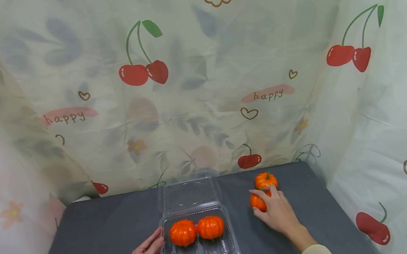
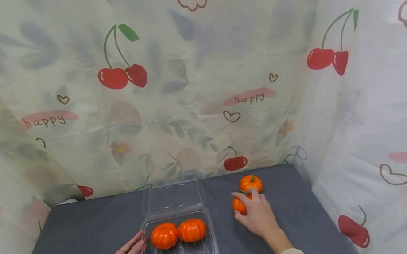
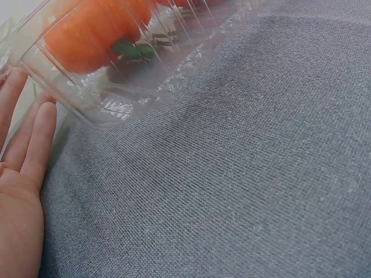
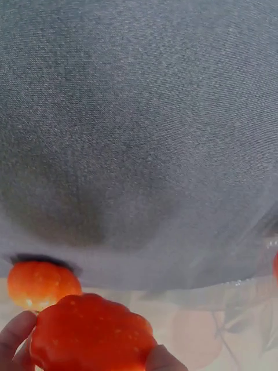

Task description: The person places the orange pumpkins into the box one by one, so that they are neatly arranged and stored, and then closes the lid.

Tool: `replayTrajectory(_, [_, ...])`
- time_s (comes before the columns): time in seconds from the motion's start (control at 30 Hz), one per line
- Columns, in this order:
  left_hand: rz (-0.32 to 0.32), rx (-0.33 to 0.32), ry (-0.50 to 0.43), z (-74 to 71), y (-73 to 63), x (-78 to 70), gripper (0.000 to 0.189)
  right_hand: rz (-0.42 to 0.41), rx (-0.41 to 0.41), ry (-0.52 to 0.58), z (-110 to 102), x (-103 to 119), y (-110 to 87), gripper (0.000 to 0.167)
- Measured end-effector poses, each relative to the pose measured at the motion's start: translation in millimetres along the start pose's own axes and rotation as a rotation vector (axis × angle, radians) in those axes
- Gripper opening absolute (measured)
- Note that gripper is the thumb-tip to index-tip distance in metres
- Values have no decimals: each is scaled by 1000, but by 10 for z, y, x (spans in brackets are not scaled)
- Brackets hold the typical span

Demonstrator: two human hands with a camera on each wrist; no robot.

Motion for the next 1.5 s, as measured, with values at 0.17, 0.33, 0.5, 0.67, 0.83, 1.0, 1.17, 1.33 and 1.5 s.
replayTrajectory(0.17, [3,-1,1,-2,-2,-6,60,-1,46,15,-9,52,4,47])
replayTrajectory(0.33, [-2,0,4,-1,3,-6,61,-2,68,51,-52,106,6,46])
replayTrajectory(0.5, [4,-3,1,-4,5,14,60,0,74,94,-115,178,-2,50])
replayTrajectory(0.67, [5,0,-13,-16,-7,45,59,2,79,117,-169,259,-28,54])
replayTrajectory(0.83, [4,-1,-11,-6,-9,36,60,-2,78,182,-213,337,-31,56])
replayTrajectory(1.0, [24,6,-8,12,-1,-5,59,-7,46,272,-258,396,-32,51])
replayTrajectory(1.17, [20,9,-16,9,-2,-11,57,-32,21,321,-301,458,-44,47])
replayTrajectory(1.33, [7,15,-27,6,6,-9,59,-87,-5,311,-340,535,-54,43])
replayTrajectory(1.5, [5,15,-32,8,8,3,60,-150,-16,373,-327,588,-90,42])
Point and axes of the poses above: each hand's wrist, its own y-axis towards the middle knuckle, its own z-axis out of the palm, x = y × z, the point moved 4 cm from there along y, towards the middle knuckle, and after that the axes turned 12 degrees about -y, right-handed, at the moved point
